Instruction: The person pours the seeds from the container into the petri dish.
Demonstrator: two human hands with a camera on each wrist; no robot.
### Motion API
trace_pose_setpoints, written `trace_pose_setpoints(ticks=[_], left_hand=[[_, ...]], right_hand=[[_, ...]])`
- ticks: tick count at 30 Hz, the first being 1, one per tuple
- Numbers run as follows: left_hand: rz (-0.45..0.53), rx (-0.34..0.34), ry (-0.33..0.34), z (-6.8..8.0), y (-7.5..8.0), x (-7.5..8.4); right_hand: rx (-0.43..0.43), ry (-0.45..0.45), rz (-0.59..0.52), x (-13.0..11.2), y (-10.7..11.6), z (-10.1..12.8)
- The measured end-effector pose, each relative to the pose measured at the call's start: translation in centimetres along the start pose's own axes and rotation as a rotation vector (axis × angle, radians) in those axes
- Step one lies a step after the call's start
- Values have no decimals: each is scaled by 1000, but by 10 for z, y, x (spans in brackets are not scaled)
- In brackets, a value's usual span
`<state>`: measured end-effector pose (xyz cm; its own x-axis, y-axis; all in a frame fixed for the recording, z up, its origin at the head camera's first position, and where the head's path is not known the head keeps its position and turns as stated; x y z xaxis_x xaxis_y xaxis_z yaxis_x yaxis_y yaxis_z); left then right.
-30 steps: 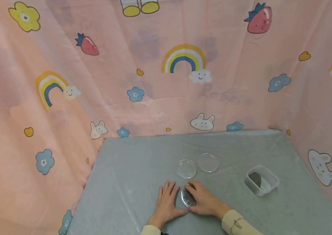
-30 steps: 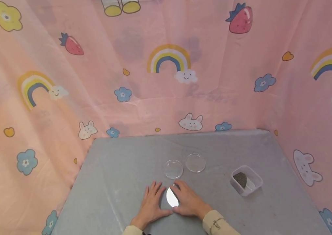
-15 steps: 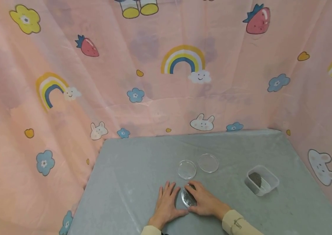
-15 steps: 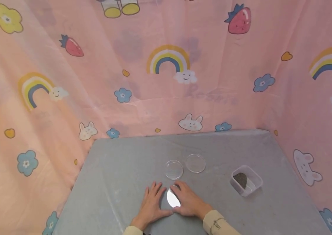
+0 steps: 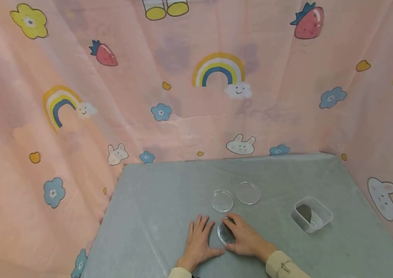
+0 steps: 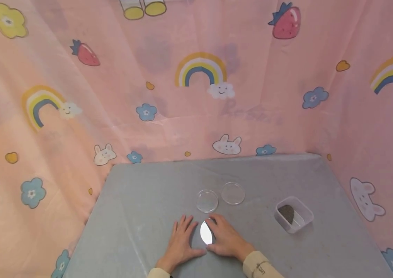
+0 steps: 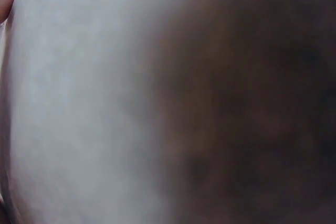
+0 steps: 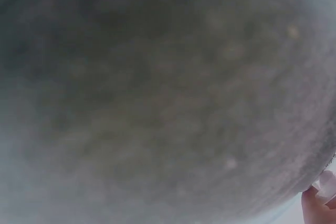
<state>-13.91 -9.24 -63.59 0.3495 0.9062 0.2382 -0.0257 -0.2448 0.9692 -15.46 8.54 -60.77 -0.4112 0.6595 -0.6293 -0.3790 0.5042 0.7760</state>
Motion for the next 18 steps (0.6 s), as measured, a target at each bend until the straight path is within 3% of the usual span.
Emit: trace_pose_setpoints(ticks=[6, 9, 12, 16, 18], left_hand=[[-18, 8, -2, -1, -2, 1], [-18, 10, -2, -1, -3, 3], [-28, 28, -14, -1, -2, 4], [-41, 96, -45, -1, 3, 3], [-33, 118, -53, -1, 6, 0]], right_hand=[[30, 5, 41, 1, 1, 3], [100, 27, 30, 0, 6, 8], [290, 97, 7, -1, 23, 17], [612, 215, 26, 7, 63, 36], [726, 239, 42, 14, 84, 47]])
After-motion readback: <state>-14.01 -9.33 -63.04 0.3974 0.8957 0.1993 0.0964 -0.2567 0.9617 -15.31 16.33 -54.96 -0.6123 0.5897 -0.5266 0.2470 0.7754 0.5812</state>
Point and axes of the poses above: each hand's wrist, its own z-axis away from the middle knuckle, its own y-axis out of the back of the hand, x = y × z, the point moved 4 cm from there along -z, towards the middle knuckle, and after that the axes turned 8 degrees about -z, right-handed, at the moved point
